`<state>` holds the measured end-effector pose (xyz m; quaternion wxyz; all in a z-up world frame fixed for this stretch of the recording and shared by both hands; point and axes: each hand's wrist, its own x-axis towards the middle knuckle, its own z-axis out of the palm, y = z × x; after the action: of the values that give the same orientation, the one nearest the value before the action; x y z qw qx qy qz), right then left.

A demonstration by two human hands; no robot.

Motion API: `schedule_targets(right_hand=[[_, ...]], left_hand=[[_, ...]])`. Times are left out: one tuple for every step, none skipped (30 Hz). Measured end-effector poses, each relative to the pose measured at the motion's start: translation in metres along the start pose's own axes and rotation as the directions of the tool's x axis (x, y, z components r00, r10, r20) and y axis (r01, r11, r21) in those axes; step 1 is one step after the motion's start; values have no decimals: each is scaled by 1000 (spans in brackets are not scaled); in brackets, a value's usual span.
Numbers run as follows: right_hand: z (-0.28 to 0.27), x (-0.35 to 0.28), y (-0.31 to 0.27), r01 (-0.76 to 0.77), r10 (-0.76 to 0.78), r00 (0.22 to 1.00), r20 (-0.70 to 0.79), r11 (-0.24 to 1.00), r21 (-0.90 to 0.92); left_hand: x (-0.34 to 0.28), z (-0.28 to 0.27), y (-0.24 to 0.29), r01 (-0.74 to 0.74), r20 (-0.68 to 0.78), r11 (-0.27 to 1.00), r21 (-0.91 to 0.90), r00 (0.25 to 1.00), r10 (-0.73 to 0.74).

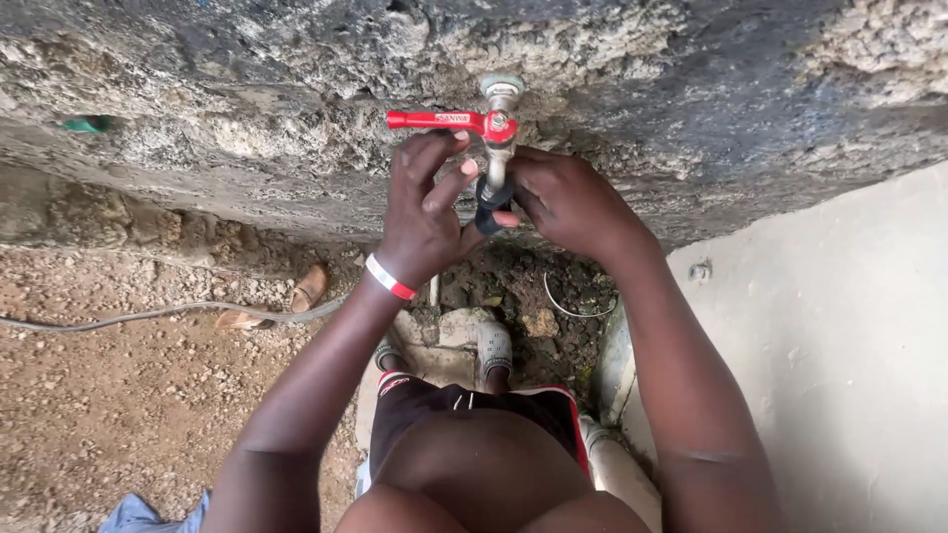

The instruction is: Wrapping tape around a faucet and hose connection to create a watertight seal.

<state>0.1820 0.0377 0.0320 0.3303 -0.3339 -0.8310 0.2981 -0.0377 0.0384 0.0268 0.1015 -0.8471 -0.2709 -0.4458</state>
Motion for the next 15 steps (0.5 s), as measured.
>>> schedule_targets(right_hand=[[-2, 2, -3, -7, 7, 1000, -6, 1000, 5], [-4, 3, -7, 15, -14, 1000, -11, 997, 79], [-8, 6, -9, 41, -39, 999, -19, 988, 148], [-6, 3, -11, 39, -35, 999, -26, 988, 150], [-4, 1, -12, 32, -23, 999, -45, 982, 186], [-2, 0, -14, 25, -11, 998, -64, 975, 222], [8, -2, -12, 26, -11, 998, -67, 974, 227], [19, -4, -9, -42, 68, 994, -80, 956, 289], [29, -3, -6, -103, 143, 985, -93, 932, 349], [33, -4, -7, -97, 140, 985, -100, 931, 351], [37, -3, -7, -75, 136, 977, -162, 939, 334], [40, -2, -6, -55, 131, 966, -223, 947, 316], [39, -2, -8, -59, 139, 963, -230, 945, 323], [39, -1, -10, -57, 145, 956, -254, 944, 324], [39, -2, -13, -58, 152, 950, -271, 943, 326]], left_hand=[[3, -2, -1, -2, 9, 1000, -6, 1000, 2], [7, -4, -2, -84, 10, 996, 35, 996, 84], [12, -5, -3, -169, 11, 983, 76, 986, 169], [19, -8, 0, -174, 15, 982, 71, 985, 173], [26, -12, 2, -226, 61, 972, 68, 973, 222], [33, -16, 4, -277, 107, 959, 63, 957, 269], [35, -17, 8, -279, 113, 958, 62, 956, 271], [37, -19, 13, -292, 171, 950, 111, 947, 271], [40, -20, 15, -313, 226, 936, 161, 935, 274], [39, -22, 20, -321, 230, 933, 162, 932, 281], [39, -23, 22, -300, 267, 944, 137, 929, 257], [40, -24, 24, -278, 305, 954, 113, 923, 233], [43, -24, 28, -283, 313, 954, 104, 919, 238], [45, -25, 33, -231, 304, 968, 94, 933, 193], [45, -26, 39, -173, 295, 981, 85, 945, 141]])
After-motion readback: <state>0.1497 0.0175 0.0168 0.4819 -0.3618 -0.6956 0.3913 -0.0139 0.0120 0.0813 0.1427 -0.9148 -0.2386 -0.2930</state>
